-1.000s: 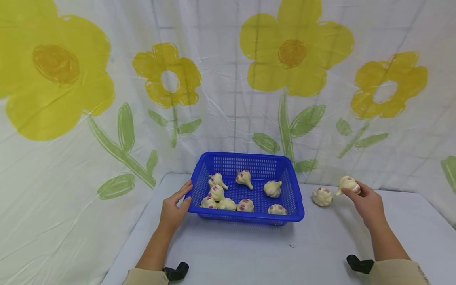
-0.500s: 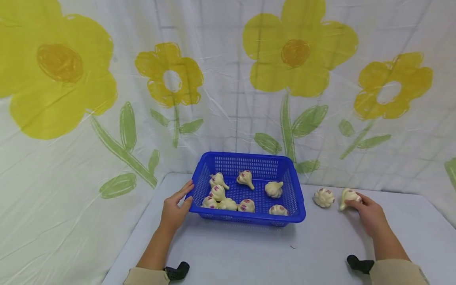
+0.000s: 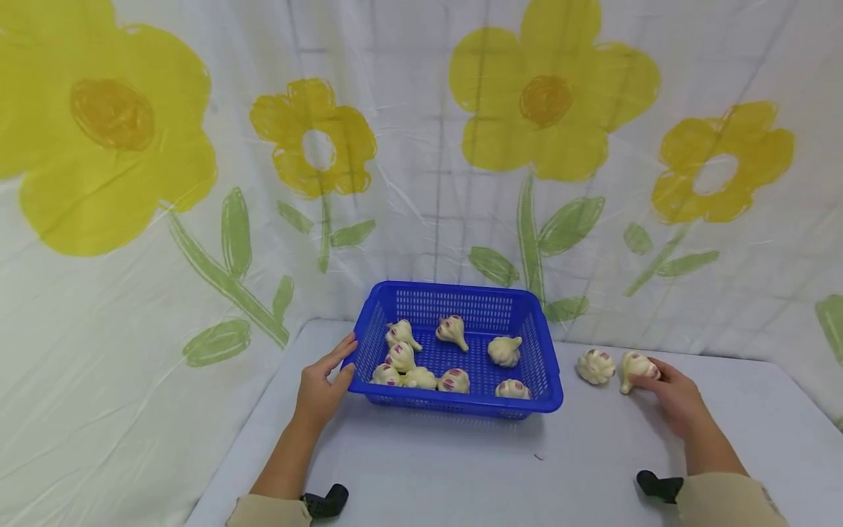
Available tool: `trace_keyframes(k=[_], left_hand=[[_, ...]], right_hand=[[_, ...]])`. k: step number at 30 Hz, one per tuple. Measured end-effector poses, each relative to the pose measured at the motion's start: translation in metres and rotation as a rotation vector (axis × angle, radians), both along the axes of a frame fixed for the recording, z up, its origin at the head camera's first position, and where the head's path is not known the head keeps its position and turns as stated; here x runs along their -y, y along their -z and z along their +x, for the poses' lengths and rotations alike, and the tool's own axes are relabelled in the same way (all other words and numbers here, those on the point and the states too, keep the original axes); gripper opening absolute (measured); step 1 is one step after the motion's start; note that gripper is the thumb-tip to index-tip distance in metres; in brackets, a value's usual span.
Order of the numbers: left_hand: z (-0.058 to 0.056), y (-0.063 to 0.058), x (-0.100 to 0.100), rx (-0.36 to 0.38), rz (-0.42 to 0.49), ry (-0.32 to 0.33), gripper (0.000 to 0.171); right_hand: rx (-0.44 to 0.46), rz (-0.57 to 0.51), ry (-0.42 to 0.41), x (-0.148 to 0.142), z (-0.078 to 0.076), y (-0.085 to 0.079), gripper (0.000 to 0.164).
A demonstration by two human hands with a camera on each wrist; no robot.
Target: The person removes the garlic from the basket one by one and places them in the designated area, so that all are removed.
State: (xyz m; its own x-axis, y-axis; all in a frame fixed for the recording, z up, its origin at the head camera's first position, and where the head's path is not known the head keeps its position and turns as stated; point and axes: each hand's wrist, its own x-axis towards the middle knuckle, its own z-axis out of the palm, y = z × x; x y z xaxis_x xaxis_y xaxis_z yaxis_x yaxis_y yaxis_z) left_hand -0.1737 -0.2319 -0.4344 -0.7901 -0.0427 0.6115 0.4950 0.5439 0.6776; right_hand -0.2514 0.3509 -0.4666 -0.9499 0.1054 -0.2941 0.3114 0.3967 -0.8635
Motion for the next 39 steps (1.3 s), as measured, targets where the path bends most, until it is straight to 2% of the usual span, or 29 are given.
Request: trace_keyframes(k=[6, 10, 24, 34, 39], left_hand=[[-0.017, 0.025, 0.008, -0.022, -0.004, -0.002, 0.036], [-0.022, 0.033, 0.012, -0.017, -0.006, -0.005, 0.037], [-0.018, 0.034, 0.016, -0.003, -0.026, -0.027, 0.038], [-0.019, 0.034, 0.016, -0.012, -0.007, -0.012, 0.038], [-0.021, 0.034, 0.015, -0.053, 0.0, -0.016, 0.038]], right_hand=[[-0.005, 0.033, -0.053, 0.005, 0.001, 0.003, 0.093], [-0.01, 0.048, -0.081, 0.007, 0.004, 0.004, 0.093], [-0.009, 0.079, -0.083, 0.014, 0.006, -0.004, 0.095], [-0.003, 0.074, -0.076, 0.016, 0.005, -0.005, 0.094], [-0.002, 0.086, -0.074, 0.014, 0.003, -0.004, 0.094]])
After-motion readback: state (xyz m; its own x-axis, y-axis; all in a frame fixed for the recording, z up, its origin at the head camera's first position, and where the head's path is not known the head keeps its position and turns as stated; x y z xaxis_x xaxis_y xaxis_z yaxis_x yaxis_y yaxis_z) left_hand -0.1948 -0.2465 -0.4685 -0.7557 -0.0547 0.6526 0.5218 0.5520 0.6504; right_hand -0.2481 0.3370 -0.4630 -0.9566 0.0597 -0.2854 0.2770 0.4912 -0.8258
